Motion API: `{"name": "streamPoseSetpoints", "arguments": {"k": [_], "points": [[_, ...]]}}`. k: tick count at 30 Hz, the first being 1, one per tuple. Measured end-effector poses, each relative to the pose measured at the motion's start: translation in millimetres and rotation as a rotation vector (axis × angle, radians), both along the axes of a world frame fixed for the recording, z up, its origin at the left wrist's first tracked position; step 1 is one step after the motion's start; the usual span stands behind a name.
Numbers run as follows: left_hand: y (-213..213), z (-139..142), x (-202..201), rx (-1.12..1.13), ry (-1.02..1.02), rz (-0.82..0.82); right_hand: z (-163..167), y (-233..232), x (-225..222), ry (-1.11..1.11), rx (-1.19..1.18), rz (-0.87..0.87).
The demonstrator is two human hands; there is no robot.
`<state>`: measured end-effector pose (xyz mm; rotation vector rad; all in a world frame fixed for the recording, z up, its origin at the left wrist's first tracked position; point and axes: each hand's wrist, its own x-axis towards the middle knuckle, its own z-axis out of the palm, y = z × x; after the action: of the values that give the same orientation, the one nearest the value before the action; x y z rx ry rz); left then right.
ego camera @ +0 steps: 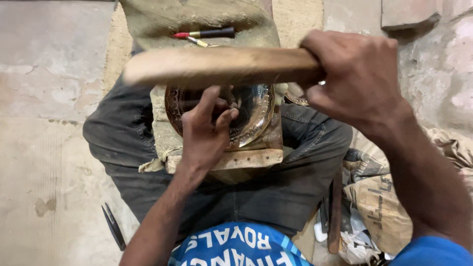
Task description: The person hammers a metal plate with a chisel and hammer to create a decorative pattern. They hold the chisel against the plate and strike it repeatedly, then flip the plate over to continue hammering the reverse side.
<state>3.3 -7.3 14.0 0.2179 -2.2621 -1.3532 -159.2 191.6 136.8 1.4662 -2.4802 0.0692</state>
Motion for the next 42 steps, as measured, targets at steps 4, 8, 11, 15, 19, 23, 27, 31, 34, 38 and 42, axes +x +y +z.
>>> {"name": "streamPoseSetpoints", "arguments": {"k": [4,8,11,15,19,23,27,31,34,38,42], "points": [[-2,3,-3,0.027,-0.006,-0.050,-19,5,-10,-0.250,-0.209,-0.030],[1,5,-1,0.048,0.007,-0.073,-24,13,-8,-0.324,0.006,-0.100],[-1,5,-7,-0.021,0.018,-0.115,-28,19,-8,-0.269,-0.036,-0.053],[-8,11,-11,-0.057,-0.099,-0.188,-41,37,0,-0.261,-0.031,-0.124],[-14,21,-14,-0.060,-0.107,-0.288,-62,57,14,-0.297,-0.054,-0.243],[-20,30,-20,-0.163,-0.121,-0.406,-75,72,31,-0.381,-0.288,-0.243],[-23,34,-34,-0.235,-0.180,-0.532,-89,79,61,-0.406,-0.327,-0.354],[-25,43,-41,-0.333,-0.234,-0.688,-111,85,97,-0.424,-0.466,-0.442],[-26,53,-49,-0.338,-0.310,-0.820,-134,88,119,-0.431,-0.599,-0.561],[-22,62,-63,-0.483,-0.477,-1.009,-161,92,154,-0.375,-0.583,-0.579],[-23,69,-73,-0.603,-0.330,-1.151,-195,84,187,-0.602,-0.753,-0.844]]}}
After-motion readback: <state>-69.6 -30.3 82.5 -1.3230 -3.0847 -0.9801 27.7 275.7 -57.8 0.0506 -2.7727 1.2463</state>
